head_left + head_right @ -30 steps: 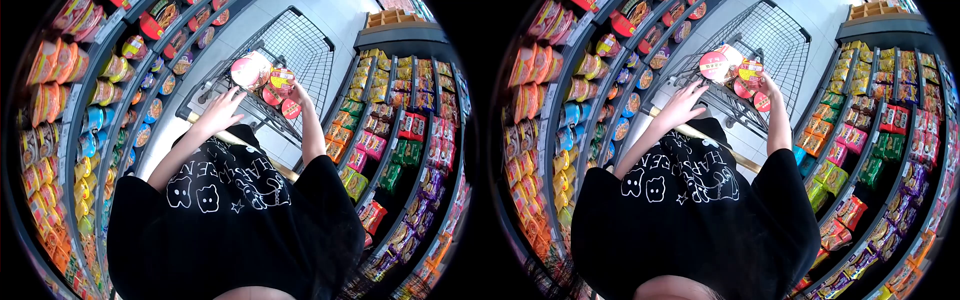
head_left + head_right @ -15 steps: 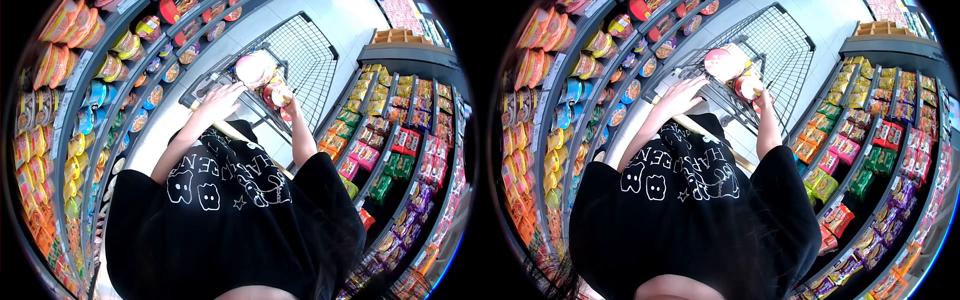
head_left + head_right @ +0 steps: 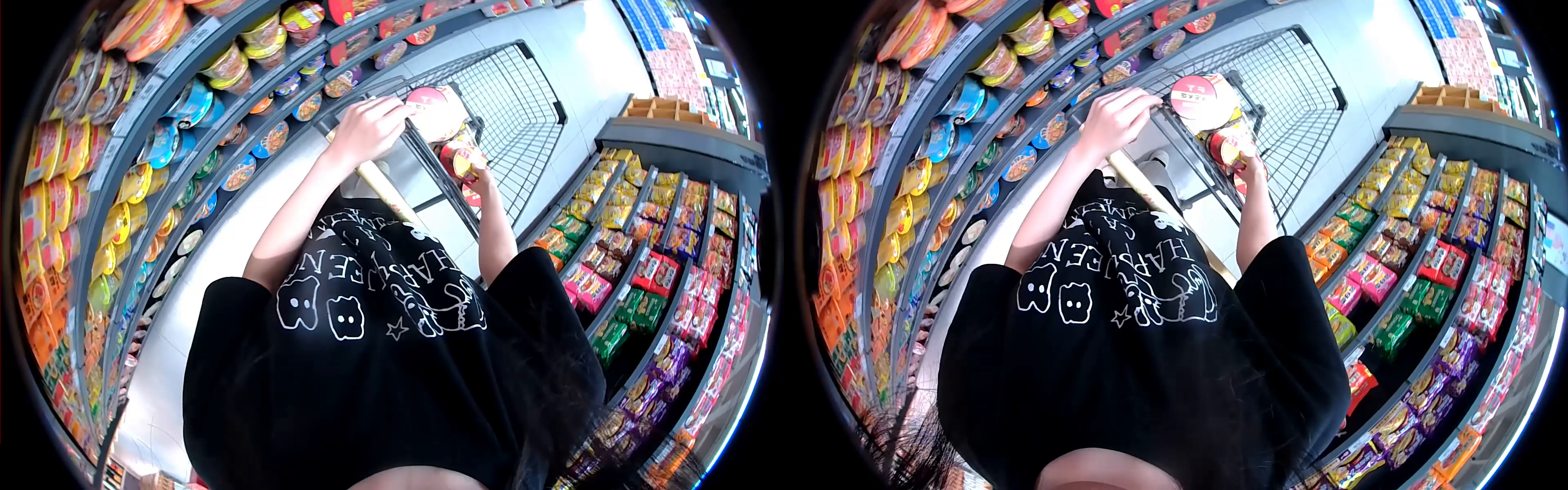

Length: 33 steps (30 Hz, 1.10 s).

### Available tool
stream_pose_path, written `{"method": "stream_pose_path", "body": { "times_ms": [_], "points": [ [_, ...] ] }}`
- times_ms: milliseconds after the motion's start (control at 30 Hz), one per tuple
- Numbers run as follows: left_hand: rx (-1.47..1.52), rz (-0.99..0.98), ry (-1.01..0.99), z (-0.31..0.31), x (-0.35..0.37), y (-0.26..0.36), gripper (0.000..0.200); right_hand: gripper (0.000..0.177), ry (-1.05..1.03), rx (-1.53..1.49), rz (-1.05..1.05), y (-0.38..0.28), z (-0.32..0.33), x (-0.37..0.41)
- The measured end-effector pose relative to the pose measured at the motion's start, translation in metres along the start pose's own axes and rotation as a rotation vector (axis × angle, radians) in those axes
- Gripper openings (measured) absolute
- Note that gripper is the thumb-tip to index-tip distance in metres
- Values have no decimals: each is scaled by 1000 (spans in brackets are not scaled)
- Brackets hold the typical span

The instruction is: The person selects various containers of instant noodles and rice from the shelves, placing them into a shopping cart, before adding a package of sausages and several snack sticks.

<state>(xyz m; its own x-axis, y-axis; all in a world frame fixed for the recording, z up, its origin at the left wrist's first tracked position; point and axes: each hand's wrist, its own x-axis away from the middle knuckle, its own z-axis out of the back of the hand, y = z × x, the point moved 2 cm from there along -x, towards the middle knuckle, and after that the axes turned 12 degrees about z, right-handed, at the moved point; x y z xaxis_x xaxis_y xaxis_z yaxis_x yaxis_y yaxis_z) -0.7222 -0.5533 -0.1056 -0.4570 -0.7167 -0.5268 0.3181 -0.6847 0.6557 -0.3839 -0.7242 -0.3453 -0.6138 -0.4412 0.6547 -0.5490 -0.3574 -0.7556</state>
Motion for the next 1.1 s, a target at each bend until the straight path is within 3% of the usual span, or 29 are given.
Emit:
{"method": "stream_pose_path", "body": {
  "times_ms": [67, 100, 133, 167, 200, 233, 300, 367, 433, 500, 567, 600, 667, 700, 867, 1100],
  "points": [
    [31, 4, 60, 9, -2, -8, 14, 42, 34, 113, -55, 4, -1, -21],
    [74, 4, 104, 15, 0, -10, 15, 45, 126, 345, -65, -4, -7, -16],
    [142, 94, 130, 20, 3, -14, 17, 54, 86, 434, 51, -15, -16, -13],
    [218, 108, 243, 27, 5, -19, 14, 57, 93, 243, 225, -17, -16, -22],
    [247, 166, 303, 37, 10, -24, 14, 54, 157, 300, 325, -49, -44, 29],
    [277, 217, 366, 47, 15, -30, 14, 49, 200, 445, 457, -58, -44, 15],
    [172, 266, 522, 76, 20, -47, 16, 52, 84, 325, 626, -87, -68, 44],
    [119, 492, 586, 101, 28, -71, 19, 43, -63, 345, 769, -108, -95, 86],
    [-154, 624, 582, 115, 34, -105, 26, 43, -140, 528, 903, -122, -122, 137],
    [-445, 620, 525, 123, 30, -137, 47, 42, -162, 565, 928, -121, -137, 163],
    [-775, 534, 444, 130, 16, -163, 52, 41, -184, 625, 922, -115, -146, 182],
    [-771, 537, 448, 135, 7, -173, 52, 42, -191, 604, 914, -110, -148, 186],
    [-746, 711, 170, 142, -7, -191, 63, 42, -198, 618, 911, -101, -149, 195],
    [-755, 728, 141, 146, -14, -199, 64, 42, -233, 617, 922, -97, -145, 191],
    [-833, 596, 212, 158, -30, -221, 67, 43, -186, 524, 902, -86, -142, 207],
    [-1146, 189, 503, 149, -16, -206, 71, 47, -139, 505, 941, -87, -142, 225]
  ]
}}
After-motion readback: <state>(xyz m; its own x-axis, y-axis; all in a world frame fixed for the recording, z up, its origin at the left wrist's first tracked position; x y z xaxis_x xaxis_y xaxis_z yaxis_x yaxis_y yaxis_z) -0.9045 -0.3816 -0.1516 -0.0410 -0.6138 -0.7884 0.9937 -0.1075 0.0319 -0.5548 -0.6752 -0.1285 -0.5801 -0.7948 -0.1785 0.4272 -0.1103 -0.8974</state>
